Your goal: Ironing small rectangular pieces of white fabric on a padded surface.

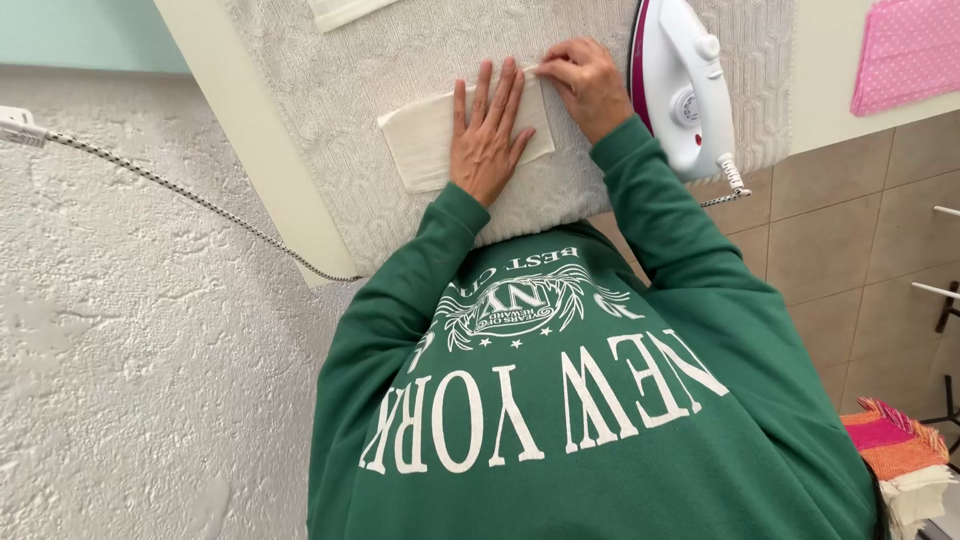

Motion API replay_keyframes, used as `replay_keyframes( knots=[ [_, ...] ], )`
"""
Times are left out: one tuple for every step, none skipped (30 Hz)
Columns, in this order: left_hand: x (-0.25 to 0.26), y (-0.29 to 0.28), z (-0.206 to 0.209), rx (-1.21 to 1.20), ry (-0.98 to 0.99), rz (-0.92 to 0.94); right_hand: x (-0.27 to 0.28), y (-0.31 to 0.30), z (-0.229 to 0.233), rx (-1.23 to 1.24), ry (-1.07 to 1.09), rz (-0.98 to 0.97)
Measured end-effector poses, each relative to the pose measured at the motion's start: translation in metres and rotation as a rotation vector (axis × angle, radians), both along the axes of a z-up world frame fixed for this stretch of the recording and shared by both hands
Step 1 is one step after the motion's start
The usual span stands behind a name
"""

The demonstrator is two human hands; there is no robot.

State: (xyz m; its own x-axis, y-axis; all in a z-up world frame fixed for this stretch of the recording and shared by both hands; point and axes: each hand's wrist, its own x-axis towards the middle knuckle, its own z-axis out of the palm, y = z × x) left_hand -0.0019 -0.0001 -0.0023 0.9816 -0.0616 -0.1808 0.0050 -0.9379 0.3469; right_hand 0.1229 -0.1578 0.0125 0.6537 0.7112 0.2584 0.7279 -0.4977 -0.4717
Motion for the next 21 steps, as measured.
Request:
replay_keyframes(
  knots=[
    [0.001, 0.0, -0.001, 0.0, -0.002, -0.002, 0.001, -0.008, 0.01, 0.0, -0.002, -0.002],
    [0.001, 0.0, -0.001, 0.004, 0.0, 0.0, 0.001, -0.016, 0.019, 0.008, -0.05, -0.044],
    [0.001, 0.0, -0.002, 0.008, 0.002, 0.001, 0.001, -0.024, 0.029, 0.015, -0.098, -0.087],
    [0.003, 0.002, -0.002, 0.008, -0.001, 0.004, 0.009, -0.041, 0.044, 0.016, -0.102, -0.084],
    [0.005, 0.003, -0.002, 0.012, 0.011, 0.002, 0.018, -0.057, 0.059, -0.054, -0.24, -0.148],
    [0.001, 0.0, -0.001, 0.007, 0.034, -0.003, 0.02, -0.077, 0.075, -0.134, -0.368, -0.212],
    [0.0, -0.001, 0.0, -0.002, 0.042, -0.004, 0.018, -0.095, 0.081, -0.143, -0.361, -0.21],
    [0.001, 0.0, 0.001, -0.019, 0.051, -0.006, 0.021, -0.109, 0.086, -0.237, -0.254, -0.288],
    [0.003, 0.002, 0.002, -0.037, 0.061, -0.008, 0.023, -0.124, 0.092, -0.332, -0.146, -0.365],
    [0.003, 0.002, 0.0, -0.038, 0.054, -0.003, 0.023, -0.128, 0.089, -0.331, -0.154, -0.361],
    [0.003, 0.002, -0.002, -0.045, 0.037, -0.003, 0.024, -0.133, 0.087, -0.277, 0.072, -0.349],
    [0.0, 0.0, -0.003, -0.053, 0.026, 0.001, 0.022, -0.138, 0.084, -0.223, 0.304, -0.327],
    [0.002, 0.001, -0.005, -0.055, 0.025, 0.008, 0.027, -0.137, 0.082, -0.226, 0.302, -0.32],
    [0.002, 0.001, -0.006, -0.059, 0.028, 0.006, 0.027, -0.138, 0.08, -0.178, 0.591, -0.352],
    [0.002, 0.0, -0.007, -0.064, 0.031, 0.003, 0.028, -0.139, 0.079, -0.125, 0.882, -0.373],
    [0.002, 0.001, -0.003, -0.064, 0.024, 0.006, 0.029, -0.137, 0.082, -0.124, 0.874, -0.371],
    [0.002, 0.002, 0.001, -0.058, 0.002, 0.001, 0.031, -0.134, 0.084, -0.164, 0.782, -0.313],
    [-0.001, 0.001, 0.005, -0.053, -0.016, 0.001, 0.032, -0.132, 0.087, -0.207, 0.693, -0.249],
    [0.002, 0.003, 0.005, -0.054, -0.018, 0.009, 0.034, -0.122, 0.091, -0.21, 0.69, -0.243],
    [0.002, 0.003, 0.005, -0.067, 0.005, 0.004, 0.034, -0.114, 0.096, -0.293, 0.497, -0.138],
    [0.002, 0.003, 0.005, -0.08, 0.028, -0.002, 0.035, -0.107, 0.1, -0.368, 0.306, -0.03]
  ],
)
